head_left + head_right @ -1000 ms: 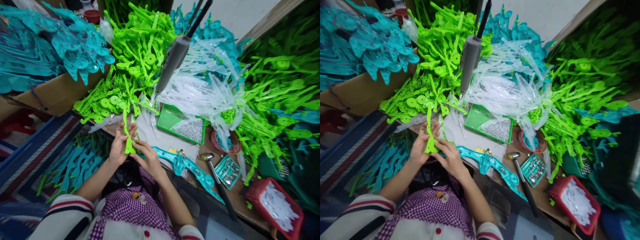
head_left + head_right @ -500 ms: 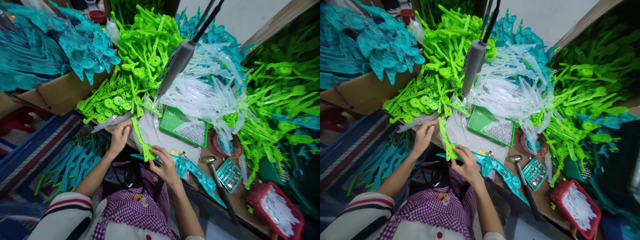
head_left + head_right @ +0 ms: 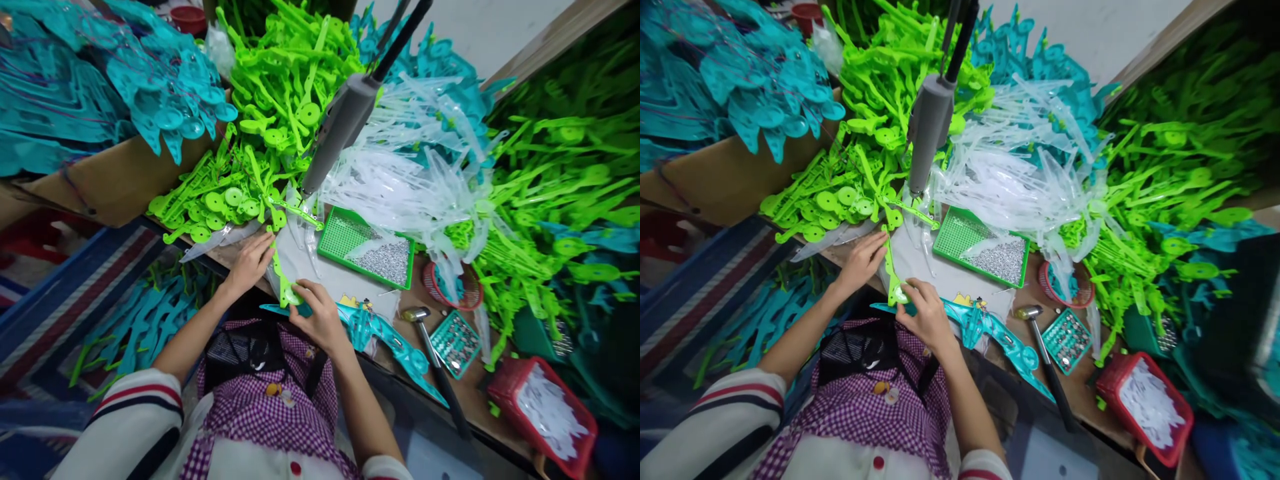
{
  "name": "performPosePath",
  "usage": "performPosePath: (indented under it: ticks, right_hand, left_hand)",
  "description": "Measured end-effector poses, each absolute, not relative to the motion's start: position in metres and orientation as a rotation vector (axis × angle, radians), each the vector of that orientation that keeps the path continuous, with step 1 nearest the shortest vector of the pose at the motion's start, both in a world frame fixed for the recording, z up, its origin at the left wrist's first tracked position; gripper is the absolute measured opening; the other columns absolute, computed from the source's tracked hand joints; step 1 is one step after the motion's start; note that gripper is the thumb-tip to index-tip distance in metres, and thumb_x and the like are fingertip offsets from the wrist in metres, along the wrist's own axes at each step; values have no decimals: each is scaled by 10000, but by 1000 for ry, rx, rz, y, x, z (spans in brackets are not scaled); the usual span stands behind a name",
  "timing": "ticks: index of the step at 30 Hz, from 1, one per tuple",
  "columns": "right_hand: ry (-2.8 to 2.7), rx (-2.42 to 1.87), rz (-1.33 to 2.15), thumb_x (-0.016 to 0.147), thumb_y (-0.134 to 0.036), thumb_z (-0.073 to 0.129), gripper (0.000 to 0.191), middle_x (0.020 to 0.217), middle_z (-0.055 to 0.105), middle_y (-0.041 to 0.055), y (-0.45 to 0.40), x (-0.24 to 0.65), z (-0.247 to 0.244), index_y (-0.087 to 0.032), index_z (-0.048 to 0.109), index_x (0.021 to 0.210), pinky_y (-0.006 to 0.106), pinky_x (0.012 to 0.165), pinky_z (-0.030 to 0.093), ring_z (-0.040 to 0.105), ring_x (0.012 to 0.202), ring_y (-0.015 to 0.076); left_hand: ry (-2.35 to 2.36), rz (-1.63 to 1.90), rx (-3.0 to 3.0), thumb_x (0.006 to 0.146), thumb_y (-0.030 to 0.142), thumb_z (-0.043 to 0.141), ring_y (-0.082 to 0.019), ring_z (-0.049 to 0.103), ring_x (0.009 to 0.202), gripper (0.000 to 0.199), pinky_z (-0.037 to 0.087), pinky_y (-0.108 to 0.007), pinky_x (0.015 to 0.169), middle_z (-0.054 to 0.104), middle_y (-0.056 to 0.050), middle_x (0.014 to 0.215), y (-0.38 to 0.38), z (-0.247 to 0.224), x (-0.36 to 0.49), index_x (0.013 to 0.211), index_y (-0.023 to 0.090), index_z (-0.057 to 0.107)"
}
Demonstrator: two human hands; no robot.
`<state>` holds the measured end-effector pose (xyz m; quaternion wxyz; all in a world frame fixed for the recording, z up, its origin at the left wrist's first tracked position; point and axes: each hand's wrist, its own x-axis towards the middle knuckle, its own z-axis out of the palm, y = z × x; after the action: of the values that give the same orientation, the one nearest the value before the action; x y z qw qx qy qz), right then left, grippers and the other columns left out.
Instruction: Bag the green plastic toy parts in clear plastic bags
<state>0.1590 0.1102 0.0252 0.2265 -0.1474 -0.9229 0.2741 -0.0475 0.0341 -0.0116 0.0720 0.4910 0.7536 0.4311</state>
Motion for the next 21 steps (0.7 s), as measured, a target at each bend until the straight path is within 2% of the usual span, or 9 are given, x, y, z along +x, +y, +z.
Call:
performPosePath:
  ticks: [7,15,19,21]
  right_hand:
    - [-2537,-414,723,831,-189,586,329,1104,673,117,107,154,25,-211,622,1157,395,886,580,654,1030,228]
    - [-2612,-397,745,835,-206,587,317,1112,657,114,113,154,21,-217,646,1146,397,877,576,642,1025,230]
    - [-2641,-403,647,878,-237,560,275,1118,684,113,110,156,13,-198,668,1128,457,1009,513,650,1057,227]
    - [-2657,-396,530,917,-223,518,289,1178,692,126,103,159,7,-178,664,1162,472,1077,455,638,1132,229]
  left_hand:
    - [2239,1267,1436,983,379,402,-218,560,1279,420,436,-407,1111,602,-118,1367,35,-13,-49,1268,163,623]
    - [2255,1257,1444,954,368,467,-235,598,1232,393,458,-409,1092,636,-132,1318,35,-15,-54,1205,140,665]
    - [2264,1203,1469,953,368,476,-236,594,1235,384,463,-410,1089,634,-121,1322,35,-16,-57,1200,146,668]
    - [2264,1180,1488,957,364,476,-228,589,1241,372,459,-409,1095,628,-105,1335,35,-17,-58,1208,163,662]
